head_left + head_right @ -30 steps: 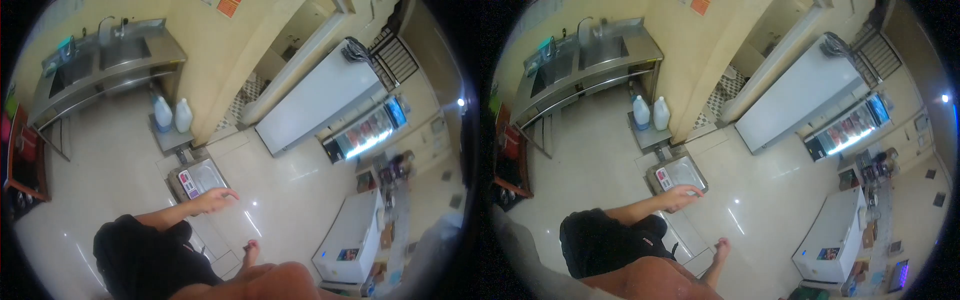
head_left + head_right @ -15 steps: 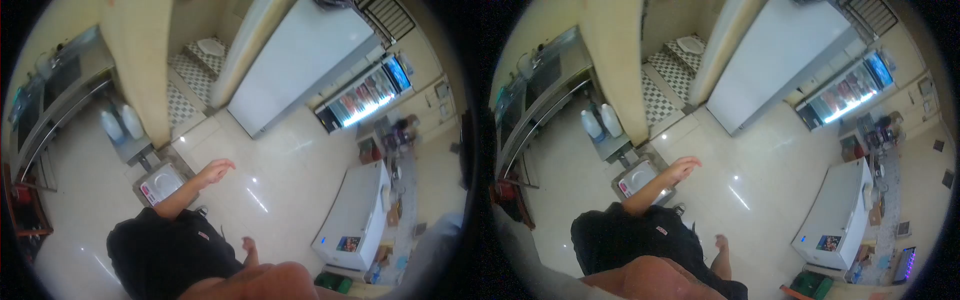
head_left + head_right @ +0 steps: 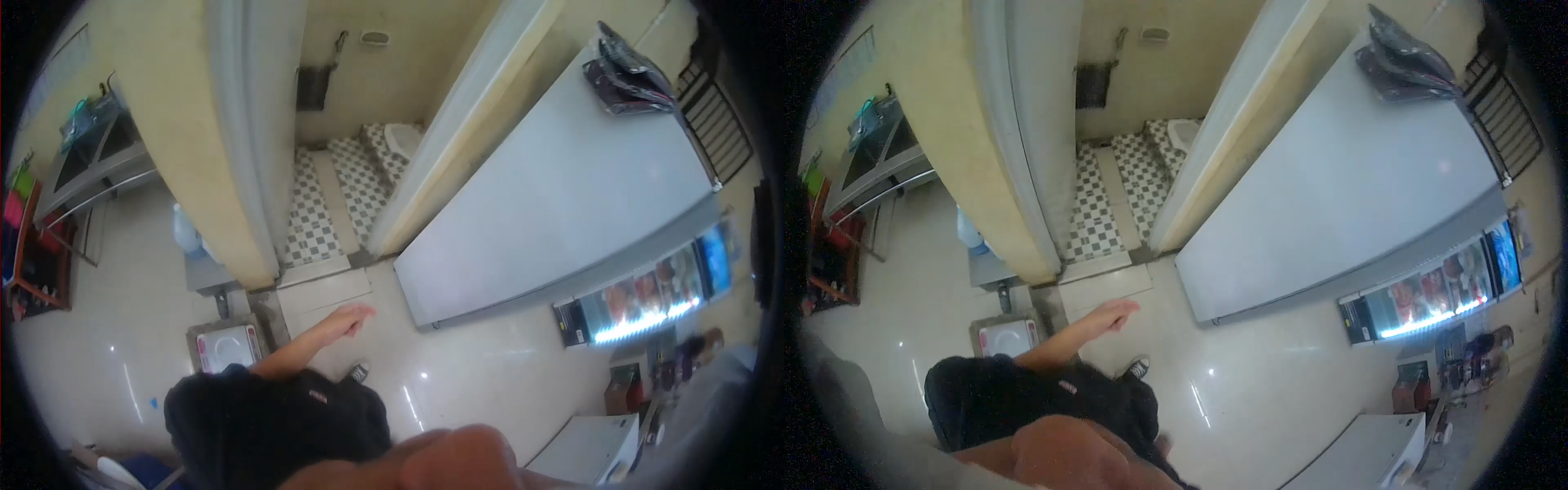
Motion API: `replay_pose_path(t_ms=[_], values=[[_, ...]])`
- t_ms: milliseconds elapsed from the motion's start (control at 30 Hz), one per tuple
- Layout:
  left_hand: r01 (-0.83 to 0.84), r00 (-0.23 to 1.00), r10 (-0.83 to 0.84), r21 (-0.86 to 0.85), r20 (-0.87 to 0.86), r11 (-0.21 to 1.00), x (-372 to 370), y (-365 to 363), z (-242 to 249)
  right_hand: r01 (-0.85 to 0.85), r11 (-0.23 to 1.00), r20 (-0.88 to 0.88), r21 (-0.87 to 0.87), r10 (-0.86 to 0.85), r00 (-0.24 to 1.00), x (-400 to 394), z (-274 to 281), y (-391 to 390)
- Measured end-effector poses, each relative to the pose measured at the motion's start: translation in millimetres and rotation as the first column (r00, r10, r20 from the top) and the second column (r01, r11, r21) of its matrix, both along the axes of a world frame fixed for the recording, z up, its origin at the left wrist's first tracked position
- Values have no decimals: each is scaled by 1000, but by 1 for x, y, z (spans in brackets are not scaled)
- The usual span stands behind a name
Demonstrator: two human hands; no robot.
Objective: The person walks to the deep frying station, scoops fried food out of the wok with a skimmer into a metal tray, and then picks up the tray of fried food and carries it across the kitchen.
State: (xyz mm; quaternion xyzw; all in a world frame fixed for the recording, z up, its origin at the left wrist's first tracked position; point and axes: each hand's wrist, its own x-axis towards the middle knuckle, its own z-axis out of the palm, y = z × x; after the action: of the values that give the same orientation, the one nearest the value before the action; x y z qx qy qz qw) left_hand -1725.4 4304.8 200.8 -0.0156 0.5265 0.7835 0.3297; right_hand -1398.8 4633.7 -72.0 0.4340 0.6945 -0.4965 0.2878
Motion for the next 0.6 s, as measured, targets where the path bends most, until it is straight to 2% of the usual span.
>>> replay_pose_path(t_ms=[33, 67, 100, 133, 167, 200, 233, 267, 333, 400, 467, 533, 567, 600], values=[[3, 1000, -3, 10, -27, 1000, -12, 12, 7, -84, 991, -97, 107, 95, 991, -52, 0, 25], [-3, 996, 4, 13, -90, 1000, -41, 20, 24, -152, 943, -247, 295, 229, 942, -120, 4, 49], [-6, 989, 10, 22, -148, 1000, -67, 24, 35, -166, 850, -390, 500, 392, 833, -193, 8, 71], [-40, 980, 39, -2, -194, 999, -90, 23, 39, -24, 599, -481, 800, 665, 571, -272, 28, 86], [-80, 968, 73, -19, -239, 997, -114, 22, 39, 43, 695, -603, 718, 590, 537, -358, 107, 75], [-123, 952, 110, -27, -284, 992, -137, 19, 41, -41, 850, -709, 526, 464, 530, -436, 168, 73], [-214, 947, 205, -8, -247, 977, -162, 14, 35, 7, 916, -820, 401, 355, 448, -503, 236, 51], [-304, 930, 299, 7, -214, 953, -191, 1, 23, -17, 890, -843, 455, 437, 313, -557, 305, 30], [-459, 878, 448, -33, -171, 888, -256, -30, -4, 67, 874, -876, 481, 482, 13, -661, 365, 10], [-577, 812, 555, -114, -179, 808, -335, -65, -37, 260, 800, -768, 541, 595, -236, -719, 443, -30], [-669, 742, 620, -236, -253, 705, -414, -104, -59, 377, 781, -768, 498, 599, -227, -757, 478, -55], [-731, 682, 642, -368, -351, 575, -527, -156, -65, 466, 758, -768, 455, 600, -226, -806, 498, -73], [-758, 651, 621, -352, -436, 549, -574, -182, -59, 492, 747, -773, 447, 599, -208, -821, 500, -81], [-835, 549, 693, -280, -467, 473, -621, -201, -48, 519, 736, -780, 434, 595, -193, -840, 498, -91]])
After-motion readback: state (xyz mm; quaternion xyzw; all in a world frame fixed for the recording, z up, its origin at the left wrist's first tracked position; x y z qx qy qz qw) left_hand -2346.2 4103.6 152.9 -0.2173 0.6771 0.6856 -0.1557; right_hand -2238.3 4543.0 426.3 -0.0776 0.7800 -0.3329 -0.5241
